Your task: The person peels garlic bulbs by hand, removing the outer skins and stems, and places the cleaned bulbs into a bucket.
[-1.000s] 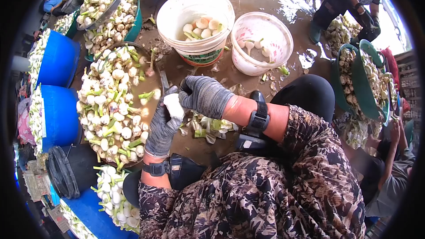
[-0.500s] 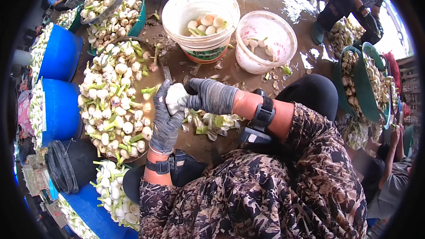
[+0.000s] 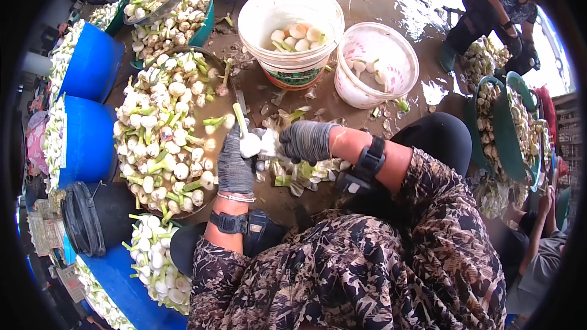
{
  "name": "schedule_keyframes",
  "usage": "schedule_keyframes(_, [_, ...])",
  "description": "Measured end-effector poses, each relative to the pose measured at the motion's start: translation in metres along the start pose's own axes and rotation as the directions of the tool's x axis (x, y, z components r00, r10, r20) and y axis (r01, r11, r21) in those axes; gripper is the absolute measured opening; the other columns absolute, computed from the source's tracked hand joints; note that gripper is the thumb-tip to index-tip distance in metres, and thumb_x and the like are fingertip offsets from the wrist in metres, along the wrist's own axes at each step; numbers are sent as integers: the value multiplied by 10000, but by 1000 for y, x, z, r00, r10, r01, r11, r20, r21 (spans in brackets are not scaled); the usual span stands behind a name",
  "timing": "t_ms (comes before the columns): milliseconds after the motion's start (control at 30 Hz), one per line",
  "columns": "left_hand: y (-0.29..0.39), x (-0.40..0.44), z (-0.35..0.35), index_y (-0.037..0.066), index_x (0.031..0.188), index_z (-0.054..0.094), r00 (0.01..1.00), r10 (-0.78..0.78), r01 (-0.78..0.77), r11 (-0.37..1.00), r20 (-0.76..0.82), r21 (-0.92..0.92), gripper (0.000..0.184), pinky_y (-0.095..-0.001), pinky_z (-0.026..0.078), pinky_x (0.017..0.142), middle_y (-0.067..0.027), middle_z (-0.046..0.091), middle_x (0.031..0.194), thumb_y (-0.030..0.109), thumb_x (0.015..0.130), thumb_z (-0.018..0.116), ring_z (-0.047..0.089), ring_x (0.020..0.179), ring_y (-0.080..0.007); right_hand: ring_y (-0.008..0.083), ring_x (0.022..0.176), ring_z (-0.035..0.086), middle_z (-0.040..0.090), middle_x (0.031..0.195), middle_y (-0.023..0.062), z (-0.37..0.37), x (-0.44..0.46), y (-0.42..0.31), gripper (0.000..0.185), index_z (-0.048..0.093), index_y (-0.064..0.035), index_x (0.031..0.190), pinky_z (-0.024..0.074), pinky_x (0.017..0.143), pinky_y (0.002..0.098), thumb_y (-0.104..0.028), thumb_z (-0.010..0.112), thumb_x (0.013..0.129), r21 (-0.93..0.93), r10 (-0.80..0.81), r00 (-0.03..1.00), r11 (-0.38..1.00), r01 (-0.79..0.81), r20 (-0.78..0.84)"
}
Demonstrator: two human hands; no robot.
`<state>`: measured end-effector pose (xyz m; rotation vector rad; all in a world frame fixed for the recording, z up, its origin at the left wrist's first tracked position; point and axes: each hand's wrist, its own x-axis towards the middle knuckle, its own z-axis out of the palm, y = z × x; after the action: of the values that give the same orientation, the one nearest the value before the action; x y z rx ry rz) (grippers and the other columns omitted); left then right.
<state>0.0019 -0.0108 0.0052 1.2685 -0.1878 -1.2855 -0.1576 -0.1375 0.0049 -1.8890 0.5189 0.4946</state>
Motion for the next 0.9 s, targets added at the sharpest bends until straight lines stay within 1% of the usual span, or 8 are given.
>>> schedule_keyframes(67, [0,4,1,98,1197,509,996,7,-11,999,-90,-33,344,-232,387,355,-64,632,864,362,988,439,556,522,-124,282,828,671,681,930,127,9,-6,-17,330,614,-87,1129,533,719,358,-342,587,920,-529,49,988,848,38,149])
schedule_keyframes(200, [3,11,-10,73,1078,586,985,61,-89,981,-164,-171,340,-234,399,366,-56,611,757,384,954,523,521,465,-110,375,932,645,677,997,185,7,-30,-44,460,600,-67,1200,511,826,412,-412,616,896,-548,207,978,814,-192,-34])
schedule_keyframes(267, [-8,10,-9,70,1215,557,991,137,-137,990,-6,-20,403,-220,440,441,-69,613,874,385,966,516,552,581,-97,293,909,665,684,979,154,3,-23,-37,466,585,-39,1226,517,816,354,-360,658,896,-231,-98,828,972,-39,-551])
schedule_keyframes(333, [-37,15,-7,90,1395,434,918,379,-396,877,115,273,505,-234,520,522,-63,576,980,385,987,469,608,714,-107,187,842,642,675,931,117,1,-12,-31,380,595,-7,1163,510,776,313,-251,693,889,428,-155,794,773,468,-588])
schedule_keyframes(467, [-32,1,8,59,1427,371,956,245,-278,933,162,231,535,-232,555,614,-76,587,1105,331,988,511,616,809,-113,348,721,643,638,764,169,-36,-33,-26,171,630,-55,922,502,653,418,-205,683,859,-224,-290,492,956,190,-821])
schedule_keyframes(533, [-20,-9,10,45,1438,346,969,201,-221,966,142,138,557,-228,557,617,-76,596,1125,315,986,526,617,805,-109,374,726,634,642,765,172,-82,-58,-6,170,636,-82,947,496,658,440,-235,635,874,-393,-289,312,850,-351,-905])
schedule_keyframes(667, [-9,-14,1,16,1436,330,959,255,-270,955,122,123,541,-234,553,674,-79,609,1154,245,991,534,609,826,-95,340,916,654,683,993,167,-115,-76,-7,344,626,-93,1123,509,806,427,-342,621,886,-117,25,198,732,-671,-980])
schedule_keyframes(900, [10,-27,-2,8,1347,439,810,563,-578,725,161,373,367,-243,502,829,-69,611,1162,183,1024,455,573,979,-100,358,862,651,682,901,147,-34,111,-58,237,668,-80,941,512,766,445,-299,610,870,-488,-334,824,869,81,-457])
